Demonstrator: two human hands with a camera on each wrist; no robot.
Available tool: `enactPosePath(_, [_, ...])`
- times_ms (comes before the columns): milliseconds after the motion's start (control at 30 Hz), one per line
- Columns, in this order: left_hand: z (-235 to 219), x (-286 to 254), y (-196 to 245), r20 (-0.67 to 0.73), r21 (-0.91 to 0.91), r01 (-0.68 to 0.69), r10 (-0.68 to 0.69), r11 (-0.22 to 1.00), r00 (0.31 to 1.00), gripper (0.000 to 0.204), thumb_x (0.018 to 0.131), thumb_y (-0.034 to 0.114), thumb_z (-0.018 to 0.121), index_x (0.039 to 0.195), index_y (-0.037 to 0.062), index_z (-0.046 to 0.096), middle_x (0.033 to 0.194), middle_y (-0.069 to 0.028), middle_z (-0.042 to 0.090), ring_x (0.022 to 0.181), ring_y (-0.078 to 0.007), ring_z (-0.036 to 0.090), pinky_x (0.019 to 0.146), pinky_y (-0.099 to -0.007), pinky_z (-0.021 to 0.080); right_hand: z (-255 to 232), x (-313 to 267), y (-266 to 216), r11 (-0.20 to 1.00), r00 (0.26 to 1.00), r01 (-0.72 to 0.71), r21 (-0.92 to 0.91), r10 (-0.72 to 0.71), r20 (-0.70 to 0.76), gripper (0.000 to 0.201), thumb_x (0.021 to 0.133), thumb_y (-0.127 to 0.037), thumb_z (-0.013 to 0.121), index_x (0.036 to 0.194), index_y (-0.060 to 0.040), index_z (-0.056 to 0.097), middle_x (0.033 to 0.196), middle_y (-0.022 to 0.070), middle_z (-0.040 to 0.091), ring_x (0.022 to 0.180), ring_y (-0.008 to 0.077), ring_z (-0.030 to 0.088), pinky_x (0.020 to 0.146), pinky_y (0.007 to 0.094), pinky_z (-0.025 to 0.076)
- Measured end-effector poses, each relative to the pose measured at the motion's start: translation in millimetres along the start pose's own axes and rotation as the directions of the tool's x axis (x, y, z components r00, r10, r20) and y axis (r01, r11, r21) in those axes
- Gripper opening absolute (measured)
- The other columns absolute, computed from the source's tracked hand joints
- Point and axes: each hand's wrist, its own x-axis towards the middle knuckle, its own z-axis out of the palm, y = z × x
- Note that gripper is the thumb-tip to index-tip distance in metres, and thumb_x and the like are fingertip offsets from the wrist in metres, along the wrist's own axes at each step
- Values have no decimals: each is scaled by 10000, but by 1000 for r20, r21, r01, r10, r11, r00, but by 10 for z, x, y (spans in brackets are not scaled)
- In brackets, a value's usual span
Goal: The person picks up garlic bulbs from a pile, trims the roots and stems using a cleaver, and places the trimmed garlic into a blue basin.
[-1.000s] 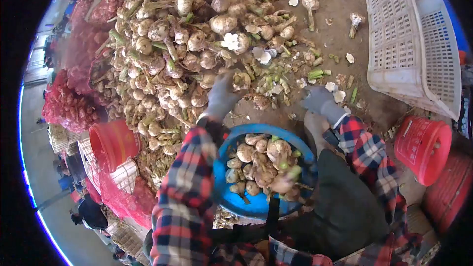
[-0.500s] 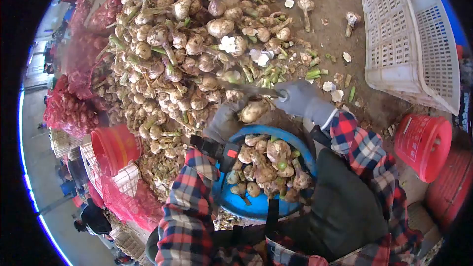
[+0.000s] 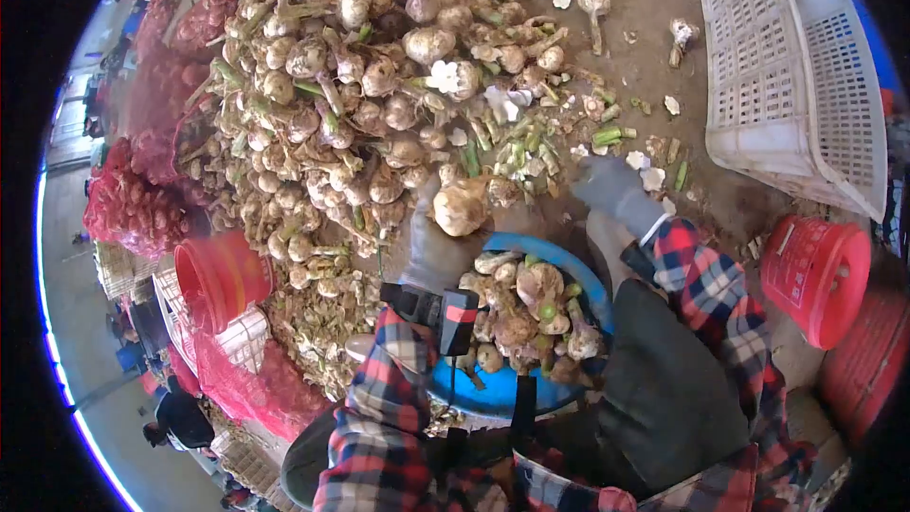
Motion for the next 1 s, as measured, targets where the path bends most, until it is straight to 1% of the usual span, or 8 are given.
enactPosePath(67, [92, -6, -267, -44, -653, 219, -325, 725, 945, 444, 594, 31, 687, 962, 12, 439, 858, -56, 561, 782, -129, 549, 677, -251, 458, -93, -204, -373, 951, 951, 308, -28, -308, 16, 302, 707, -365, 481, 834, -100, 551, 847, 93, 585, 773, 278, 566, 644, 392, 443])
enactPosePath(167, [52, -80, -312, 128, 409, -206, 168, 889, 977, 198, 645, 77, 617, 833, 45, 562, 755, -46, 569, 699, -157, 556, 600, -281, 454, -102, -307, -686, 788, 802, 592, -167, -597, 26, 270, 681, -347, 512, 801, -107, 532, 793, 61, 586, 723, 260, 571, 604, 386, 437])
enactPosePath(633, [280, -175, -516, -186, 657, -221, 440, 721, 879, 108, 652, 138, 597, 731, 76, 556, 694, -68, 534, 665, -183, 540, 596, -294, 428, 268, -57, -623, 735, 713, 678, -7, -660, -237, 248, 699, -314, 500, 852, -134, 573, 750, 96, 585, 713, 289, 562, 605, 365, 446])
enactPosePath(667, [56, -101, -285, 151, 618, -70, -32, 783, 988, 135, 690, 203, 555, 777, 101, 543, 751, -62, 530, 733, -202, 531, 649, -340, 426, 76, -68, -594, 905, 896, 426, -21, -425, -130, 242, 706, -287, 487, 864, -124, 570, 766, 111, 586, 730, 297, 562, 621, 376, 446])
enactPosePath(767, [-92, -230, 262, 189, 833, -339, 351, 438, 917, 131, 576, 135, 588, 651, 82, 494, 568, -50, 456, 572, -240, 496, 557, -340, 440, 25, 128, -11, 978, 994, -96, -186, 84, -69, 261, 708, -245, 469, 900, -89, 554, 834, 165, 579, 779, 311, 558, 688, 396, 444])
enactPosePath(867, [-327, -418, 348, 575, -491, 584, -263, 647, 775, 335, 750, 306, 562, 943, 40, 499, 814, -53, 534, 760, -159, 514, 728, -287, 407, 153, 92, 171, 984, 993, -81, -159, 66, -101, 315, 695, -280, 494, 954, -107, 536, 866, 147, 579, 824, 305, 547, 740, 382, 426])
enactPosePath(967, [-827, -214, -372, -84, 662, 289, -315, 692, 946, 327, 775, 295, 520, 945, 16, 526, 736, -48, 568, 627, -112, 519, 544, -255, 430, 29, -30, -133, 986, 992, -66, -154, 81, 100, 428, 720, -345, 451, 1098, -146, 469, 1017, 126, 544, 982, 268, 494, 822, 370, 393])
enactPosePath(1000, [-1090, 28, -541, -329, 198, 461, -384, 865, 862, 322, 766, 275, 525, 950, 10, 526, 657, -24, 549, 541, -117, 494, 477, -271, 416, 79, -19, -186, 987, 992, -62, -150, 78, 104, 428, 720, -345, 451, 1098, -146, 469, 1017, 126, 544, 982, 268, 494, 822, 370, 393])
